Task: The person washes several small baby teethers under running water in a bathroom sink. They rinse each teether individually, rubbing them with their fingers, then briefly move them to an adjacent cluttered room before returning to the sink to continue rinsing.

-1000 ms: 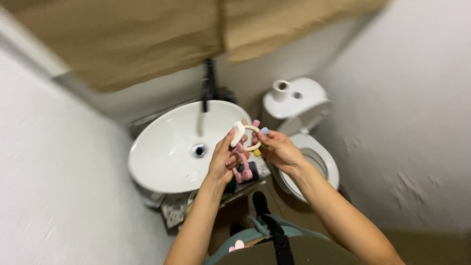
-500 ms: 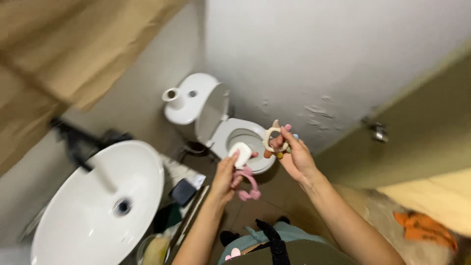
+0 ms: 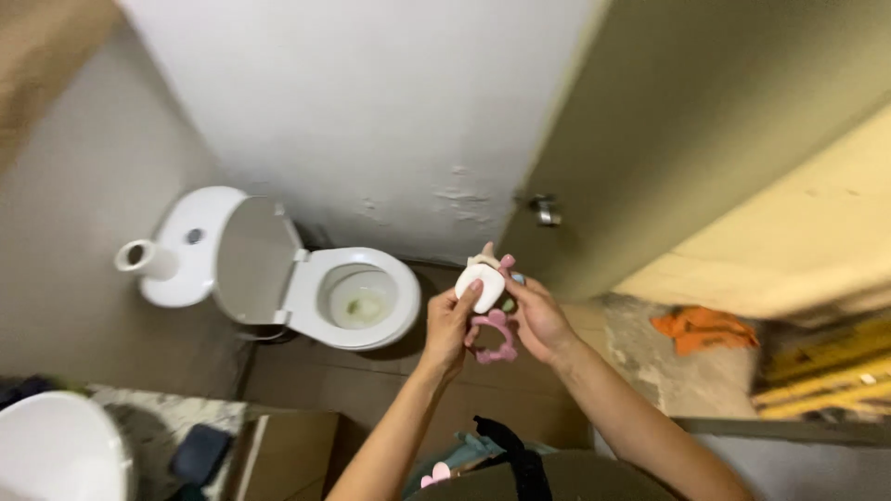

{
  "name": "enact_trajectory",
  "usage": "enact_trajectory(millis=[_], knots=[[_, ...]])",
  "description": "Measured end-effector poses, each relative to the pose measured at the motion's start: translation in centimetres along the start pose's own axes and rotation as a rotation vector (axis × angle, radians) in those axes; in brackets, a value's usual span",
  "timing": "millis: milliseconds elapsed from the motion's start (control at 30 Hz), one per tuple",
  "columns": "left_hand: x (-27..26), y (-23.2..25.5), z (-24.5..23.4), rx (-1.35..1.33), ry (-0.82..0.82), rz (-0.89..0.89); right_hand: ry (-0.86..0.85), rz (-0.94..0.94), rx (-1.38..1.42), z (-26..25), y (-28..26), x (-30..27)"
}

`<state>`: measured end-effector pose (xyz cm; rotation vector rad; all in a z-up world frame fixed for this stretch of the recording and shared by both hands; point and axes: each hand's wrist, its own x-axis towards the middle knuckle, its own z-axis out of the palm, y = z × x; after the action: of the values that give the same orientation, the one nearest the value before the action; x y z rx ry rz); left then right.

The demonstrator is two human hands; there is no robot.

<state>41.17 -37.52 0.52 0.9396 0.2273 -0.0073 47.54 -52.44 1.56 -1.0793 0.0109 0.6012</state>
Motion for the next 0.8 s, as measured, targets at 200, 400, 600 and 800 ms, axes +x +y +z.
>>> enact_trajectory(millis=[200, 400, 600, 800], knots=[[4.2, -2.4, 7.3, 0.291, -0.284, -0.151, -0.02, -0.111, -0.448, -11.4, -8.4, -0.4], [8.9, -4.4, 15.0, 0.472, -0.56, -0.329, -0.242, 0.075, -0.844, -16.7, -16.9, -3.3], [14.4, -9.8, 19.7, 0.385, -0.697, -0.421, -0.05, -0.102, -0.81, -23.8, -18.3, -3.0], [22.9, -14.0, 25.6, 0.41, -0.822, -0.464, 0.376, -0.298, -0.298, -32.0, -17.8, 1.3]])
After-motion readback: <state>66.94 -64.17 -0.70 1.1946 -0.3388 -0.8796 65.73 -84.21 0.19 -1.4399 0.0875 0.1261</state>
